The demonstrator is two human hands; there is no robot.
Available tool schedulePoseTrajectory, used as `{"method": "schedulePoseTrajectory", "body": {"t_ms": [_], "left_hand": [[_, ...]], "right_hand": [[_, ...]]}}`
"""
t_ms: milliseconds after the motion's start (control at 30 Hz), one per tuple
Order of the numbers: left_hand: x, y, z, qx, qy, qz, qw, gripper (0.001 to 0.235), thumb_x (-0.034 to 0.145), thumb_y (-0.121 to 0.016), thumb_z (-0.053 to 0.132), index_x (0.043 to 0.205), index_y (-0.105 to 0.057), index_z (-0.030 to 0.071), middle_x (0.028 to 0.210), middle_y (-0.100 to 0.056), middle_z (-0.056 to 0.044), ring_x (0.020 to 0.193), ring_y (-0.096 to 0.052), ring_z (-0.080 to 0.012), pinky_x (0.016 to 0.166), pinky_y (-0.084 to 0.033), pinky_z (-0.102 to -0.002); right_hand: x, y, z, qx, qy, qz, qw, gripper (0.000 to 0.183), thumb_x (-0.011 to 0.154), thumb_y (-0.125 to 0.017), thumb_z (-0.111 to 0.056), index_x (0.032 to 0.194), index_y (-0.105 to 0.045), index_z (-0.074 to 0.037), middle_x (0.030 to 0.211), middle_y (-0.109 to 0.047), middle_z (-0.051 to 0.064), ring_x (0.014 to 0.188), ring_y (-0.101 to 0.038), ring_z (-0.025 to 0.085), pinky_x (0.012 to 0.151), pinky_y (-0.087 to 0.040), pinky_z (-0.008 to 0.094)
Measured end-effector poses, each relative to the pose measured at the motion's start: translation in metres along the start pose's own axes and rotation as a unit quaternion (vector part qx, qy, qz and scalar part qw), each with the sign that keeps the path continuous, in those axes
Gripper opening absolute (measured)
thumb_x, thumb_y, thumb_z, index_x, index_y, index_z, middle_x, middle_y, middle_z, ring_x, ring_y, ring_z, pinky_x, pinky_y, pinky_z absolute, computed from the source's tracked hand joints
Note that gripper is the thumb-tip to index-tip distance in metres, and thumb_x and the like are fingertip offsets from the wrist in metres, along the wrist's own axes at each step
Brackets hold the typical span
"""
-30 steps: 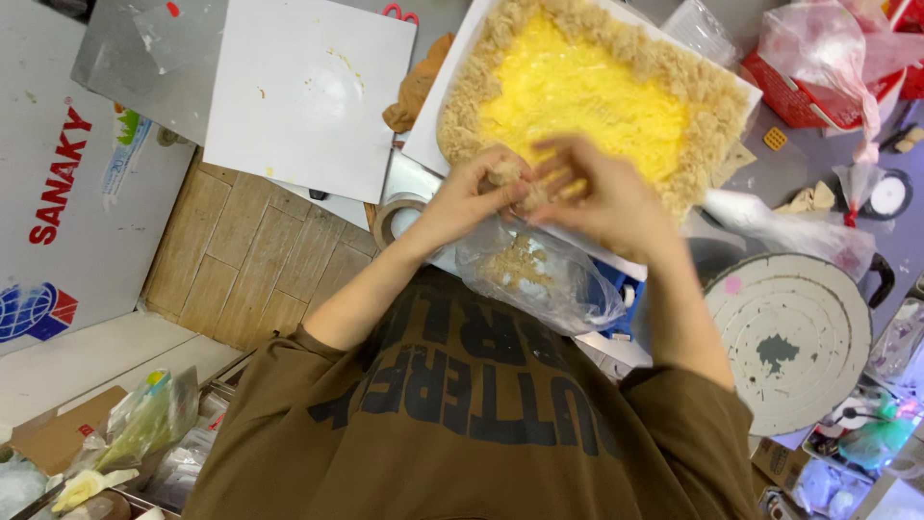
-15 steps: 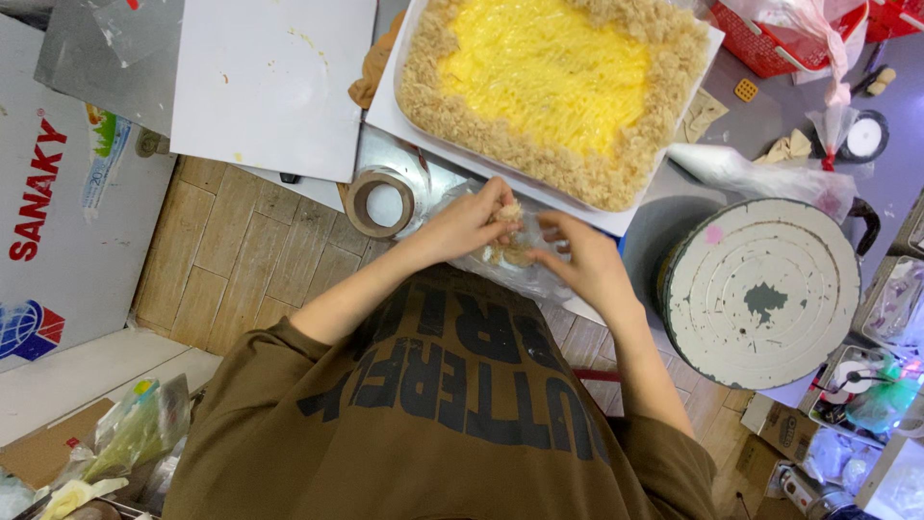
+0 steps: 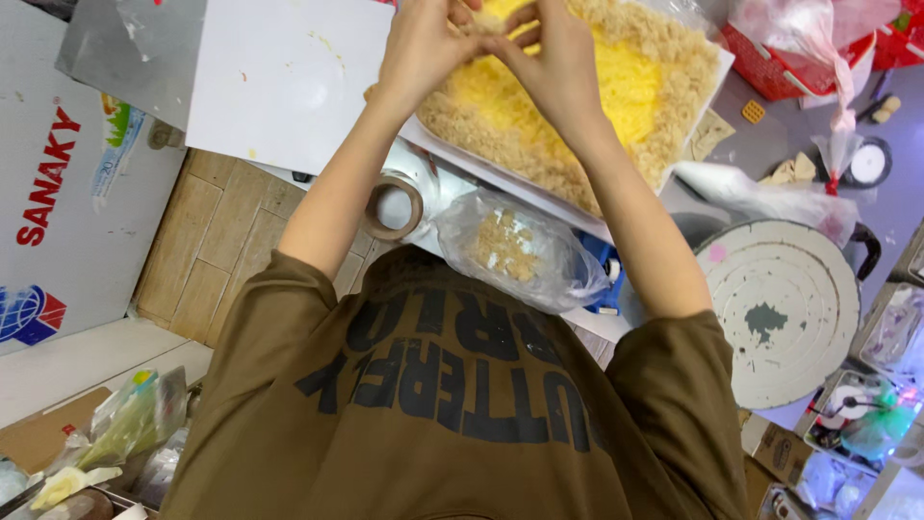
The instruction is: The person places small pieces of a crumbly topping onto the edges of a rectangular tray containing a yellow shredded layer. The person repeatedly reaches into a plastic bag to retrieve more topping and arranges it along the perimeter of the tray.
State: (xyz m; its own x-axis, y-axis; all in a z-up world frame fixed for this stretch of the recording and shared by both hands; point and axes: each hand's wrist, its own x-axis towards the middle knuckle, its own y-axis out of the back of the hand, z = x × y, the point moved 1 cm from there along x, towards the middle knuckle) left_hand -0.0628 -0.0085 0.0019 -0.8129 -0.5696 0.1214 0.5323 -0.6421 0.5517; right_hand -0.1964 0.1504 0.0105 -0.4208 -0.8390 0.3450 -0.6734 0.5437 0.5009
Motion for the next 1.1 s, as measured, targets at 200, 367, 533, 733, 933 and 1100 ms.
{"method": "schedulePoseTrajectory", "body": {"t_ms": [200,367,533,733,933,1100], "left_hand": [[0.016,0.001,-0.025,0.038,-0.045,0.059,0.997,0.040,0.075,-0.089,0.020,0.103,-0.063,0.007,0.077,-0.072,-0.004,0.072,-0.072,-0.0243,0.063,-0.053,-0.040],[0.002,0.003,-0.009,0.149,-0.153,0.096,0.972,0.029,0.081,-0.085,0.013,0.096,-0.060,0.009,0.088,-0.071,-0.003,0.087,-0.066,-0.0286,0.074,-0.051,-0.041],[0.013,-0.014,-0.003,0.188,-0.170,0.123,0.960,0.037,0.076,-0.085,0.019,0.096,-0.056,0.010,0.082,-0.066,-0.003,0.084,-0.059,-0.0274,0.076,-0.040,-0.042],[0.026,-0.026,-0.015,0.225,-0.187,0.150,0.944,0.029,0.082,-0.071,0.004,0.103,-0.052,0.009,0.082,-0.063,-0.002,0.086,-0.058,-0.0242,0.080,-0.036,-0.042],[0.016,-0.014,-0.008,0.224,-0.173,0.078,0.956,0.033,0.074,-0.071,0.003,0.101,-0.053,0.009,0.080,-0.061,-0.001,0.086,-0.056,-0.0264,0.080,-0.035,-0.044],[0.026,-0.021,-0.006,0.255,-0.238,0.133,0.928,0.032,0.078,-0.086,0.019,0.098,-0.061,0.011,0.099,-0.056,-0.005,0.099,-0.051,-0.0257,0.084,-0.036,-0.042]], "right_hand": [[0.064,-0.037,0.085,-0.071,0.013,-0.008,0.997,0.031,0.091,-0.090,-0.009,0.104,-0.063,-0.003,0.087,-0.075,0.009,0.076,-0.075,0.019,0.066,-0.058,0.032],[0.070,-0.023,0.085,-0.001,-0.021,-0.051,0.998,0.057,0.087,-0.088,-0.007,0.133,-0.054,-0.001,0.085,-0.075,0.006,0.074,-0.074,0.016,0.067,-0.057,0.029],[0.077,-0.016,0.081,0.095,-0.043,-0.071,0.992,0.055,0.090,-0.088,-0.005,0.133,-0.053,-0.001,0.093,-0.075,0.008,0.079,-0.074,0.014,0.070,-0.057,0.026],[0.080,0.000,0.098,0.072,-0.085,-0.084,0.990,0.054,0.088,-0.089,-0.004,0.132,-0.057,0.000,0.089,-0.078,0.010,0.081,-0.076,0.013,0.071,-0.058,0.026],[0.082,0.002,0.102,-0.072,0.030,-0.027,0.997,0.050,0.083,-0.089,-0.002,0.125,-0.060,-0.001,0.096,-0.077,0.008,0.078,-0.073,0.020,0.069,-0.058,0.032],[0.081,-0.002,0.089,-0.163,0.079,-0.022,0.983,0.030,0.087,-0.081,-0.002,0.112,-0.066,-0.009,0.092,-0.074,0.005,0.081,-0.072,0.022,0.073,-0.056,0.037]]}}
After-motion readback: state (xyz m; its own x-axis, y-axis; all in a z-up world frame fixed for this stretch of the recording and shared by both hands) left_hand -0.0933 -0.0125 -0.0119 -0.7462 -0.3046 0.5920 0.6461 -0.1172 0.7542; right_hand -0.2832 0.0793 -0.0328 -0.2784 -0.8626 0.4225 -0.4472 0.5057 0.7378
